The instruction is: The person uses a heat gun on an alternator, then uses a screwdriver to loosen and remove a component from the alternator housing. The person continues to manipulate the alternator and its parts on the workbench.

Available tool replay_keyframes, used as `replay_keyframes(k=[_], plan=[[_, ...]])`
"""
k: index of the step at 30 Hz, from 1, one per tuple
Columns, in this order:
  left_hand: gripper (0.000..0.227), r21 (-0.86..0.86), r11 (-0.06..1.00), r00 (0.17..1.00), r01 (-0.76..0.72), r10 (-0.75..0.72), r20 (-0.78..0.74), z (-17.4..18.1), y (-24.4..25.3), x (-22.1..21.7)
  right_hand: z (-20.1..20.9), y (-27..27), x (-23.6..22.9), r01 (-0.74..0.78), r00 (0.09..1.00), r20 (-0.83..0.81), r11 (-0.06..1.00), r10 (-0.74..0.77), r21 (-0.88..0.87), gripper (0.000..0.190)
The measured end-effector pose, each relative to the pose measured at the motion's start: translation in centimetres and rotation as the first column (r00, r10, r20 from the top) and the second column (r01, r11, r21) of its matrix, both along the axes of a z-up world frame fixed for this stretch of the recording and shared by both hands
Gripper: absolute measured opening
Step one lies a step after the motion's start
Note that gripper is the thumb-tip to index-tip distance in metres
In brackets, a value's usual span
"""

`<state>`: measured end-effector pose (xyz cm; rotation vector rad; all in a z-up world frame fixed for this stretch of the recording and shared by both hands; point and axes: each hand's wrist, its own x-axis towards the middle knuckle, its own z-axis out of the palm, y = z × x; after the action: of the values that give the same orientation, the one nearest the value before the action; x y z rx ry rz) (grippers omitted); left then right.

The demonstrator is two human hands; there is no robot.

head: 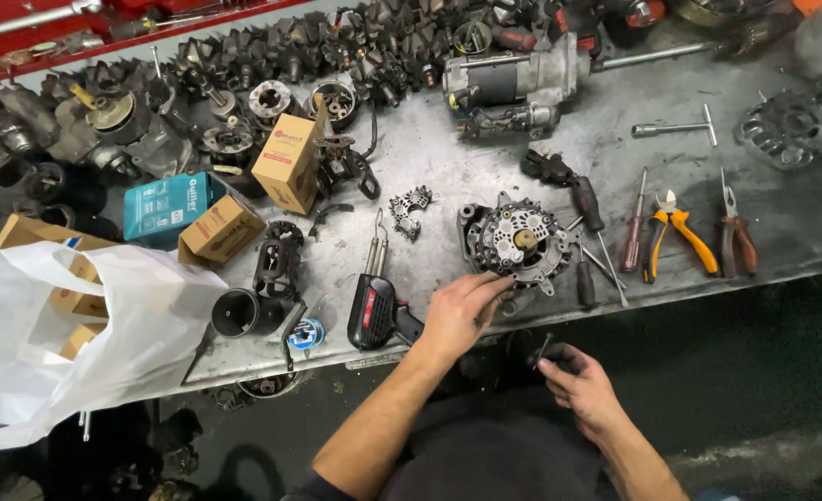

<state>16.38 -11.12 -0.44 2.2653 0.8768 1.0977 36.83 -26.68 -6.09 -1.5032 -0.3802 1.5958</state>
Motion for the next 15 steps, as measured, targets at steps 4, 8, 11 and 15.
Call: replay_keyframes(k=[4,8,11,15], plan=[[0.034,0.034,0.999,0.999,0.006,-0.005,-0.039,0.3,0.4,-0.2,0.1,-0.5,-0.3,-0.005,1.0,-0.005,1.0,0.005,-0.007,0.01],[0.04,0.058,0.998,0.99,0.037,-0.028,-0.139,0.6,0.4,0.2,-0.2,-0.7,-0.1,0.014,1.0,-0.012,1.0,-0.014,-0.004,0.009],[0.04,0.047,0.998,0.982,0.029,-0.02,-0.187,0.9,0.5,0.5,-1.1,-1.0,0.7,0.03,0.999,-0.032,0.999,-0.029,0.018,0.01],[0.029,-0.031,0.999,0.975,0.045,-0.05,-0.216,3.1,0.2,0.0,-0.1,-0.5,1.3,0.055,0.998,0.007,0.997,-0.056,0.059,0.017]])
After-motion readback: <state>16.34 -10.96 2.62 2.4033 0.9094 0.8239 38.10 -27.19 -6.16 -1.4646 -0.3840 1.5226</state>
